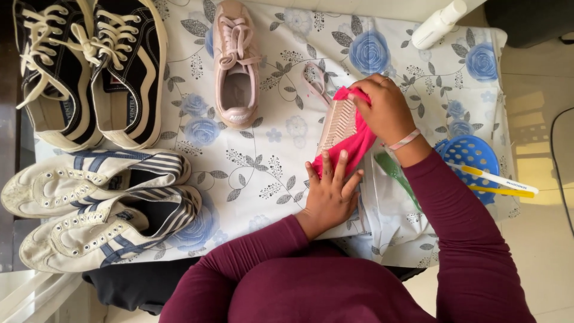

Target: The person scrubs the sole of a pink shoe with a green brush and wipes it with a pink cloth. The person repeats the scrubbing and wiping steps on the same shoe sole.

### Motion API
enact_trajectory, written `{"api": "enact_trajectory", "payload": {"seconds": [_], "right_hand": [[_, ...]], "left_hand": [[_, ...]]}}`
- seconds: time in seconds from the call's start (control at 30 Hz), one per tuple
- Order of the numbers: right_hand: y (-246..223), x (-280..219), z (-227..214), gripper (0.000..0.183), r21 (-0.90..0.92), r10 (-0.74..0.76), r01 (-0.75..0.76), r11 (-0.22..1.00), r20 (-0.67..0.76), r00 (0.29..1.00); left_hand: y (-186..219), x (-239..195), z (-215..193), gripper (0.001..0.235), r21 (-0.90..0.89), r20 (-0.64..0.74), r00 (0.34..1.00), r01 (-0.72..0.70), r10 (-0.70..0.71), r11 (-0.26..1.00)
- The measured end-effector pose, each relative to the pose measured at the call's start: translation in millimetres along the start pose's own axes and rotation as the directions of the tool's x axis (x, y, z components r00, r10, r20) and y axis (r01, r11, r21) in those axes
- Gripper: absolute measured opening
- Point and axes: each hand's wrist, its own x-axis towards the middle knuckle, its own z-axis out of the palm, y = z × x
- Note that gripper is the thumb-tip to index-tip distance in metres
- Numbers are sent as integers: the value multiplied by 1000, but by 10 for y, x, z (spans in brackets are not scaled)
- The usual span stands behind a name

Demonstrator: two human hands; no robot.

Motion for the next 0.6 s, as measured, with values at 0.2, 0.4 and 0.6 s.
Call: {"api": "enact_trajectory", "payload": {"seconds": [0.2,0.4,0.6], "right_hand": [[-222,-68,36,22,-133,-120,115,984,-35,992],[-620,-395,42,15,102,-314,303,947,109,943],[-650,-708,13,18,38,-256,254,967,168,952]], "left_hand": [[9,17,-10,84,30,-55,998,7,-6,1000],[24,-117,161,80,109,-135,991,9,6,994],[4,-121,170,62,63,-192,981,31,-18,998]]}}
